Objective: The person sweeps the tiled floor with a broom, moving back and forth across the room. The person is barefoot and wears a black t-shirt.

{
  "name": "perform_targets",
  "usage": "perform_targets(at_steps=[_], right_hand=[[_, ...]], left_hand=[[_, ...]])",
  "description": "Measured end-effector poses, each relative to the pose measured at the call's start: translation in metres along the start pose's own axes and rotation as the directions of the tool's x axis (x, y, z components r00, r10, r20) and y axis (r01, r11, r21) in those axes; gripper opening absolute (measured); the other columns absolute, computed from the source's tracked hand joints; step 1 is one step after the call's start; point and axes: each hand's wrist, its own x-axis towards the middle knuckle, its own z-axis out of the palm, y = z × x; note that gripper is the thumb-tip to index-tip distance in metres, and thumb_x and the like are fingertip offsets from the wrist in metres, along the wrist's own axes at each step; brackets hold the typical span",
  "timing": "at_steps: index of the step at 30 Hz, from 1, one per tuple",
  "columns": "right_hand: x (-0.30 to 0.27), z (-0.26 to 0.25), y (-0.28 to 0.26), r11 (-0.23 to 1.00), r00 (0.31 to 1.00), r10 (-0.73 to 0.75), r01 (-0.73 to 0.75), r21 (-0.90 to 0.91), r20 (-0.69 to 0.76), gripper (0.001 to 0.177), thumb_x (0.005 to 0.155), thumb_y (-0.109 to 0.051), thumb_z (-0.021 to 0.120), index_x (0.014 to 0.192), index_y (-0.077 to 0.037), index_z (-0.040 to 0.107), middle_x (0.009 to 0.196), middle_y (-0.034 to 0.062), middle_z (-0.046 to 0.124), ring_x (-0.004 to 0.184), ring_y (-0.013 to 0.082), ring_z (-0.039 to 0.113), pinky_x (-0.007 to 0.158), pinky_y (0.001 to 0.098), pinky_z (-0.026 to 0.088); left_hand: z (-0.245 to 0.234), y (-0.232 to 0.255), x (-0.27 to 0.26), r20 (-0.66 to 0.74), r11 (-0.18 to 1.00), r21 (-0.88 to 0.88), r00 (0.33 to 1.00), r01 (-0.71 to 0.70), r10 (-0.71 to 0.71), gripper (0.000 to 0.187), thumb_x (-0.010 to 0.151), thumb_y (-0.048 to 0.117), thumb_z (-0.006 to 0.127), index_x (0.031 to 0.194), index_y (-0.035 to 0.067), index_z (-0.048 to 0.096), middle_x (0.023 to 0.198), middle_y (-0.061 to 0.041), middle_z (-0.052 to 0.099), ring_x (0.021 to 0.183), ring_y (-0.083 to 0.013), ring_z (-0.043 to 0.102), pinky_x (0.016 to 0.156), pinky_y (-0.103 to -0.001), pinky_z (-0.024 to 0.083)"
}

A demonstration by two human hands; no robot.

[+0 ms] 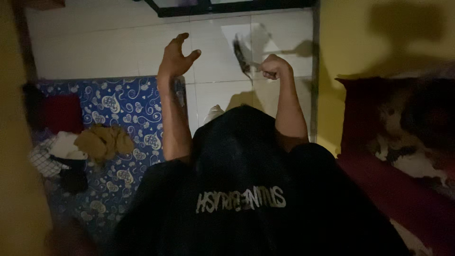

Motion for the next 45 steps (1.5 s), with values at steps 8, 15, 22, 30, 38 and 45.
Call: perform_targets(at_steps=[8, 15, 22, 30, 38, 45], right_hand=[[0.046, 0.025, 0.002, 0.977, 0.994, 0.016, -0.037, 0.208, 0.104, 0.019, 0.098, -0.011, 0.062, 0.084, 0.001, 0.064, 0.066, 0.0077, 0.061, 0.048, 0.0108, 0.046, 0.041, 0.0284, 0.036], [0.079, 0.015, 0.043, 0.945, 0.984, 0.174, -0.174, 0.277, 0.024, 0.022, 0.101, -0.011, 0.059, 0.083, 0.002, 0.061, 0.065, 0.0082, 0.058, 0.048, 0.0125, 0.048, 0.04, 0.0303, 0.034], [0.057, -0.019, 0.074, 0.95, 0.924, 0.288, -0.243, 0.195, -0.253, 0.024, 0.097, -0.012, 0.067, 0.078, 0.001, 0.058, 0.064, 0.0085, 0.058, 0.048, 0.0141, 0.048, 0.042, 0.0341, 0.037], [0.039, -0.041, 0.071, 0.946, 0.889, 0.288, -0.207, 0.251, -0.354, 0.034, 0.093, -0.022, 0.08, 0.078, -0.003, 0.055, 0.065, 0.0048, 0.057, 0.051, 0.0139, 0.048, 0.047, 0.0348, 0.044], [0.039, -0.041, 0.049, 0.934, 0.959, 0.176, -0.092, 0.346, -0.221, 0.028, 0.093, -0.009, 0.074, 0.079, 0.003, 0.053, 0.068, 0.0088, 0.062, 0.054, 0.0147, 0.064, 0.048, 0.0332, 0.049], [0.058, -0.029, 0.033, 0.958, 0.991, 0.074, -0.039, 0.285, -0.113, 0.022, 0.102, -0.005, 0.054, 0.086, 0.008, 0.06, 0.08, 0.0205, 0.066, 0.062, 0.0244, 0.064, 0.046, 0.037, 0.051]], left_hand=[[-0.015, -0.01, -0.008, -0.009, 0.997, 0.041, 0.998, 0.07, -0.069, 0.073, 0.09, 0.035, 0.079, 0.146, -0.002, 0.052, 0.146, -0.029, 0.054, 0.137, -0.0436, 0.051, 0.11, -0.052, 0.046], [-0.019, -0.008, -0.007, -0.012, 0.992, 0.054, 0.993, 0.117, -0.116, 0.074, 0.088, 0.035, 0.08, 0.145, -0.002, 0.052, 0.144, -0.03, 0.054, 0.137, -0.043, 0.051, 0.108, -0.051, 0.046], [-0.021, 0.002, 0.004, 0.037, 0.994, 0.077, 0.996, 0.082, -0.085, 0.071, 0.09, 0.033, 0.079, 0.145, -0.002, 0.051, 0.145, -0.029, 0.055, 0.137, -0.0428, 0.052, 0.111, -0.049, 0.045], [-0.003, 0.009, 0.013, 0.075, 0.998, 0.054, 0.997, 0.016, -0.02, 0.07, 0.091, 0.032, 0.079, 0.146, -0.002, 0.051, 0.145, -0.027, 0.055, 0.136, -0.0421, 0.052, 0.113, -0.048, 0.044], [-0.01, 0.018, 0.001, -0.091, 0.997, -0.05, 0.995, -0.051, 0.046, 0.063, 0.092, 0.025, 0.078, 0.143, -0.003, 0.056, 0.143, -0.027, 0.06, 0.13, -0.0411, 0.06, 0.107, -0.046, 0.051], [-0.017, 0.029, -0.012, -0.076, 0.996, -0.067, 0.995, 0.062, -0.067, 0.065, 0.09, 0.023, 0.078, 0.144, -0.003, 0.054, 0.143, -0.025, 0.059, 0.129, -0.0411, 0.059, 0.104, -0.046, 0.051]])
